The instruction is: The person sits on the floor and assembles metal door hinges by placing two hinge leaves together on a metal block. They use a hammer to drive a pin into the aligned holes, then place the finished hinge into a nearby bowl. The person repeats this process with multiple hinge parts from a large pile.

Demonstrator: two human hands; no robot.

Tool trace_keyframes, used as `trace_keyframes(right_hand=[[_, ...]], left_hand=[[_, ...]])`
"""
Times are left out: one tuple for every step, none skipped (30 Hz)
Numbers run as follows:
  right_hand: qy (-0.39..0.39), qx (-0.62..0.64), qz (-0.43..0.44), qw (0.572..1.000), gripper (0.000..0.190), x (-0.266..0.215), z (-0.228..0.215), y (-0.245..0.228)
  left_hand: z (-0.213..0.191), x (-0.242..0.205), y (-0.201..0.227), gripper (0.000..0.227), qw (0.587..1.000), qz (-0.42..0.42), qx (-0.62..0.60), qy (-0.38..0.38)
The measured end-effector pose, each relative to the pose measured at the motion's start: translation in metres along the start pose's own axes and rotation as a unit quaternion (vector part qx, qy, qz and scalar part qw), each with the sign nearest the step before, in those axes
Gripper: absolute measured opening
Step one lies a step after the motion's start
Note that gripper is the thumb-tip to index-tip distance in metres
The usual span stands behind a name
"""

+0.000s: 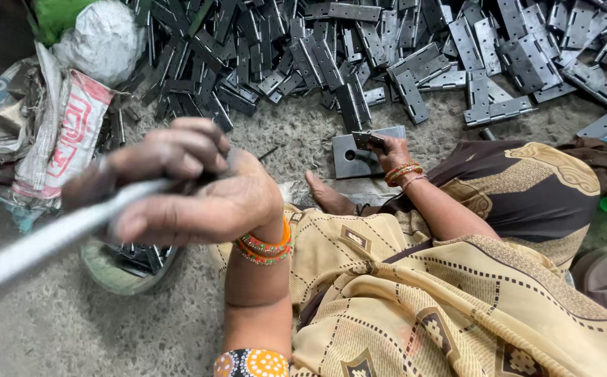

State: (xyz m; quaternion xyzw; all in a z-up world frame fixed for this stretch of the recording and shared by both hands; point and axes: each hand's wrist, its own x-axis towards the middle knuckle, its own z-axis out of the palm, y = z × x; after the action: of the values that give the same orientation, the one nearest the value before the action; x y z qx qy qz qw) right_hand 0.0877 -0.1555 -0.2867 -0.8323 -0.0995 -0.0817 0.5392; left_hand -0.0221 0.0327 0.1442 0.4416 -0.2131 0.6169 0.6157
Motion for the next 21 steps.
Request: trace_keyframes(right_hand=[[-0.008,-0.004,0.01,1.0,0.022,0.0,-0.001,-0.002],[-0.005,-0.003,0.02,1.0,0.023,0.0,-0.001,-0.004],[-0.004,-0.002,0.029,1.0,0.024,0.001,-0.002,-0.006],[-0.002,-0.002,0.038,0.999,0.025,-0.001,-0.003,-0.008],[-0.006,0.003,0.025,1.0,0.025,-0.002,-0.003,-0.01],[-0.01,0.007,0.012,1.0,0.024,-0.004,-0.002,-0.011],[-0.016,0.009,-0.005,1.0,0.023,0.0,-0.003,-0.011],[-0.023,-0.011,-0.011,1.0,0.029,0.001,-0.002,-0.011],[-0.027,-0.033,-0.015,0.999,0.034,0.002,-0.003,-0.01],[-0.03,-0.054,-0.018,0.998,0.04,0.004,-0.004,-0.006],[-0.043,-0.028,0.008,0.999,0.034,-0.008,-0.001,-0.002],[-0.056,-0.003,0.034,0.998,0.028,-0.017,0.0,0.002],[-0.069,0.022,0.046,0.996,0.022,-0.006,0.003,0.004],[-0.048,0.017,0.024,0.998,0.02,-0.004,0.007,0.005],[-0.02,0.011,0.004,1.0,0.019,-0.001,0.006,0.006],[0.009,0.005,-0.016,1.0,0.017,0.007,0.005,0.007],[0.01,-0.004,-0.006,1.0,0.017,0.002,0.004,0.011],[0.01,-0.013,0.005,1.0,0.017,-0.002,0.004,0.015],[0.011,-0.023,0.014,1.0,0.017,-0.003,0.004,0.018],[0.015,-0.011,0.022,1.0,0.015,-0.002,0.004,0.02],[0.016,0.002,0.03,0.999,0.013,-0.002,0.006,0.021]], left_hand=[[-0.003,-0.003,-0.004,0.046,0.999,0.051,-0.001,0.019],[-0.003,-0.025,-0.012,0.044,0.997,0.064,-0.011,0.031],[-0.006,-0.057,-0.021,0.04,0.999,0.037,-0.021,0.016],[-0.015,-0.089,-0.031,0.036,1.0,0.01,-0.029,0.001],[-0.031,-0.121,-0.039,0.036,0.975,-0.072,0.141,-0.157],[-0.052,-0.153,-0.042,0.035,0.88,-0.136,0.322,-0.322],[-0.066,-0.183,-0.058,0.025,0.636,-0.275,0.49,-0.529],[-0.088,-0.206,-0.066,0.025,0.633,-0.28,0.496,-0.525],[-0.108,-0.227,-0.069,0.025,0.63,-0.284,0.499,-0.524],[-0.124,-0.244,-0.077,0.025,0.627,-0.288,0.501,-0.522],[-0.14,-0.257,-0.083,0.025,0.627,-0.281,0.501,-0.526],[-0.153,-0.265,-0.088,0.026,0.627,-0.274,0.501,-0.53],[-0.16,-0.266,-0.097,0.027,0.635,-0.258,0.505,-0.525],[-0.163,-0.263,-0.099,0.027,0.649,-0.25,0.51,-0.506],[-0.156,-0.253,-0.106,0.027,0.665,-0.238,0.509,-0.492],[-0.146,-0.242,-0.109,0.028,0.68,-0.227,0.507,-0.479],[-0.138,-0.233,-0.101,0.028,0.697,-0.289,0.486,-0.441],[-0.128,-0.218,-0.095,0.029,0.71,-0.349,0.462,-0.401],[-0.117,-0.199,-0.088,0.029,0.718,-0.407,0.436,-0.358],[-0.105,-0.181,-0.078,0.027,0.772,-0.384,0.398,-0.315],[-0.094,-0.162,-0.066,0.025,0.819,-0.357,0.359,-0.269]])
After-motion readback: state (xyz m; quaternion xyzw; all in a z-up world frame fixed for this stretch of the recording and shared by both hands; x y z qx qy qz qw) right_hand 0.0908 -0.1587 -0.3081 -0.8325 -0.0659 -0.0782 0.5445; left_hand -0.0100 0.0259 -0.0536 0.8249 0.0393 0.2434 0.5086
